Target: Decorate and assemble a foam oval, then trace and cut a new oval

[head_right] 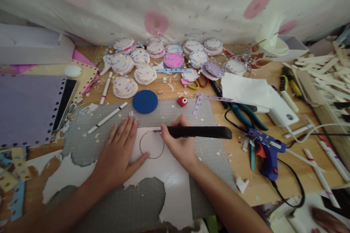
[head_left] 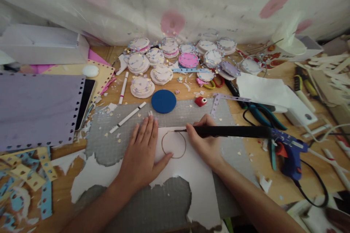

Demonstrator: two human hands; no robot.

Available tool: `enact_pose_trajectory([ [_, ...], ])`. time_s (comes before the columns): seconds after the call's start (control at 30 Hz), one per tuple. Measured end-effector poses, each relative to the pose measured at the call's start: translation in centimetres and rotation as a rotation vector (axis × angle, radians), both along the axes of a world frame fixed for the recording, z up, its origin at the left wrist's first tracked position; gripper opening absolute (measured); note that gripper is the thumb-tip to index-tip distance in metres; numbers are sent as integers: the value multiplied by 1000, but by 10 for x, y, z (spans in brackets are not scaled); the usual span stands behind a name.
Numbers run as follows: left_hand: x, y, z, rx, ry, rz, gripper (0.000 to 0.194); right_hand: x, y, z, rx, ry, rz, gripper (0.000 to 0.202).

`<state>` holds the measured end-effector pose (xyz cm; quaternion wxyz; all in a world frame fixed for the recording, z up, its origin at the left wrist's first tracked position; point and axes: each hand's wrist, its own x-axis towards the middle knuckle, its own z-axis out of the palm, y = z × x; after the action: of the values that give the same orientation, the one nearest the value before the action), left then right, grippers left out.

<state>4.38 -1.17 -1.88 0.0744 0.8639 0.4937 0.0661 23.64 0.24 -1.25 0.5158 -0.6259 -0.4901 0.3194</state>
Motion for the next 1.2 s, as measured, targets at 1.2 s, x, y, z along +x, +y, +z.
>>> enact_pose_trajectory([
  [1.2, -9, 1, 14, -61, -149, -411, 71, 26, -20, -10, 267, -365, 288, 17],
])
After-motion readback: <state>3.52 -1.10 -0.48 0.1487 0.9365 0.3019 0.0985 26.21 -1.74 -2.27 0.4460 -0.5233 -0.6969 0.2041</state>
